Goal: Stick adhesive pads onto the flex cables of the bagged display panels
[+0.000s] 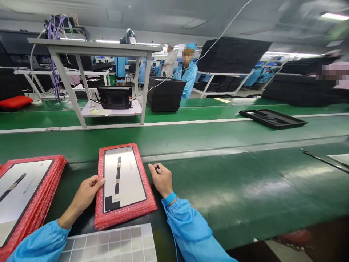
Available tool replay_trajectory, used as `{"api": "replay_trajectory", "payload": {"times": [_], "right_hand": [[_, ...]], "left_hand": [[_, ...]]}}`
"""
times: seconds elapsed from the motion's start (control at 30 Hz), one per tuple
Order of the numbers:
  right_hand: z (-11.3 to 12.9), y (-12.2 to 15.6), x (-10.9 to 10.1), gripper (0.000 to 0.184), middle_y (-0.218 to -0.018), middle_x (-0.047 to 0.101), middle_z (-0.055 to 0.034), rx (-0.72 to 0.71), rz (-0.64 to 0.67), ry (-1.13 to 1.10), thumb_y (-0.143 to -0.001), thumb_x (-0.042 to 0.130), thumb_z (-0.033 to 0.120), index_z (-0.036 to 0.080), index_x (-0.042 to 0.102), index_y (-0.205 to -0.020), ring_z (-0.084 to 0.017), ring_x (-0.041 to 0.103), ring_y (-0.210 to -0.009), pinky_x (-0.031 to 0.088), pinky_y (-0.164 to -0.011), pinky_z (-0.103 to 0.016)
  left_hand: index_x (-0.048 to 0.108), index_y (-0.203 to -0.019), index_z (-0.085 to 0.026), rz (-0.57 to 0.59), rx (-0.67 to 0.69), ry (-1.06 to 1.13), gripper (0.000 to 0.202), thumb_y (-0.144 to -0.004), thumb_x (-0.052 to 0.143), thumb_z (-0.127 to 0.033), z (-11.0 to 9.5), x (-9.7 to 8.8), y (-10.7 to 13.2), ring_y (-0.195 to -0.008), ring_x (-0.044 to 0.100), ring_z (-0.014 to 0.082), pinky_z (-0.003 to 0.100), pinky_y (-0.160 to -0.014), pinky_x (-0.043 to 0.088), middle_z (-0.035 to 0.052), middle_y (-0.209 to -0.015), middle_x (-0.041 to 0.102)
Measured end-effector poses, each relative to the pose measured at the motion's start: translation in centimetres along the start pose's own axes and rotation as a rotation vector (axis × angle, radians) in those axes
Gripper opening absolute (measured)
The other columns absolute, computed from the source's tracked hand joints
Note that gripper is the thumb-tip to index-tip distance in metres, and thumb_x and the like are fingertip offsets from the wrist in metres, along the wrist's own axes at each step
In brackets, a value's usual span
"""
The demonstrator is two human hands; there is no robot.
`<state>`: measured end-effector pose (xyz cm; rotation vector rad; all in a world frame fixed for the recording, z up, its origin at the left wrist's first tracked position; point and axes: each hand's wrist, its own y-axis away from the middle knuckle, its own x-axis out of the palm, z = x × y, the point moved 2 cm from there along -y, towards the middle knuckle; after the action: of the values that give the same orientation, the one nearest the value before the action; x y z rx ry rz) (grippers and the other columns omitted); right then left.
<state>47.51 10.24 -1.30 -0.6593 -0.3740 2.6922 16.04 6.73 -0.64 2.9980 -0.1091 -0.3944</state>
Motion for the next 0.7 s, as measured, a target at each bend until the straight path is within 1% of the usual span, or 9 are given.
{"api": "replay_trajectory", "payload": {"times": [0.2, 0.3, 0.4, 0.47, 0.57, 0.6, 0.63, 0.7], "right_hand": [[-1.0, -0.1, 0.3, 0.045, -0.056, 0.041, 0.0061, -0.019, -0.052, 0.013, -0.094, 0.058, 0.051, 0.021, 0.052, -0.061, -0.013, 0.038, -0.056, 0.033, -0.058, -0.027], [-1.4, -0.2, 0.3, 0.046, -0.055, 0.043, 0.0056, -0.016, -0.064, 0.016, -0.092, 0.057, 0.055, 0.021, 0.053, -0.061, -0.013, 0.04, -0.056, 0.034, -0.058, -0.027], [-1.8, -0.3, 0.4, 0.049, -0.054, 0.044, 0.0046, -0.001, -0.082, 0.01, -0.089, 0.057, 0.061, 0.021, 0.054, -0.06, -0.014, 0.04, -0.055, 0.034, -0.058, -0.027], [-2.2, -0.5, 0.5, 0.051, -0.053, 0.044, 0.0041, 0.013, -0.092, 0.001, -0.087, 0.059, 0.064, 0.021, 0.055, -0.06, -0.015, 0.04, -0.054, 0.034, -0.057, -0.028], [-2.8, -0.9, 0.7, 0.054, -0.051, 0.049, 0.0019, 0.039, -0.11, 0.002, -0.084, 0.061, 0.069, 0.02, 0.061, -0.061, -0.016, 0.045, -0.053, 0.036, -0.055, -0.028], [-3.0, -1.1, 0.7, 0.055, -0.051, 0.051, 0.0009, 0.047, -0.12, 0.005, -0.083, 0.062, 0.07, 0.02, 0.064, -0.062, -0.017, 0.047, -0.053, 0.036, -0.055, -0.029], [-3.2, -1.2, 0.7, 0.056, -0.052, 0.053, 0.0002, 0.054, -0.131, 0.008, -0.083, 0.063, 0.071, 0.019, 0.066, -0.063, -0.017, 0.048, -0.053, 0.037, -0.054, -0.029], [-3.5, -1.4, 0.6, 0.056, -0.052, 0.054, -0.0003, 0.067, -0.152, 0.005, -0.082, 0.064, 0.071, 0.019, 0.067, -0.063, -0.018, 0.049, -0.052, 0.038, -0.054, -0.029]], "left_hand": [[0.059, -0.067, -0.018, -0.066, 0.024, 0.01, 0.053, -0.073, 0.079, -0.067, -1.8, -0.2, -0.2, -0.061, 0.058, 0.0162, 0.025, -0.059, 0.046, -0.0014, -0.063, 0.062], [0.059, -0.068, -0.018, -0.114, 0.02, 0.058, 0.051, -0.071, 0.081, -0.064, -2.5, -0.1, -0.3, -0.063, 0.06, 0.0172, 0.025, -0.059, 0.047, -0.0015, -0.064, 0.063], [0.056, -0.071, -0.019, -0.189, -0.006, 0.13, 0.052, -0.069, 0.083, -0.063, -2.7, 0.3, -0.1, -0.064, 0.063, 0.0176, 0.025, -0.059, 0.049, -0.0018, -0.064, 0.062], [0.057, -0.077, -0.018, -0.223, -0.033, 0.186, 0.053, -0.066, 0.086, -0.061, -2.7, 0.7, 0.1, -0.065, 0.065, 0.0178, 0.026, -0.061, 0.051, -0.001, -0.066, 0.065], [0.063, -0.1, -0.016, -0.183, -0.074, 0.271, 0.064, -0.061, 0.092, -0.057, -3.1, 1.5, 0.1, -0.068, 0.071, 0.0211, 0.033, -0.067, 0.059, 0.0029, -0.078, 0.072], [0.064, -0.104, -0.015, -0.158, -0.082, 0.288, 0.066, -0.062, 0.093, -0.056, -3.3, 1.7, 0.1, -0.07, 0.072, 0.0215, 0.035, -0.07, 0.06, 0.0039, -0.081, 0.074], [0.065, -0.106, -0.014, -0.133, -0.09, 0.298, 0.063, -0.066, 0.092, -0.055, -3.5, 1.8, 0.1, -0.072, 0.073, 0.0211, 0.036, -0.072, 0.061, 0.0044, -0.083, 0.074], [0.067, -0.106, -0.013, -0.094, -0.108, 0.293, 0.049, -0.082, 0.083, -0.052, -4.0, 1.4, 0.2, -0.074, 0.072, 0.0182, 0.035, -0.074, 0.061, 0.0043, -0.087, 0.074]]}}
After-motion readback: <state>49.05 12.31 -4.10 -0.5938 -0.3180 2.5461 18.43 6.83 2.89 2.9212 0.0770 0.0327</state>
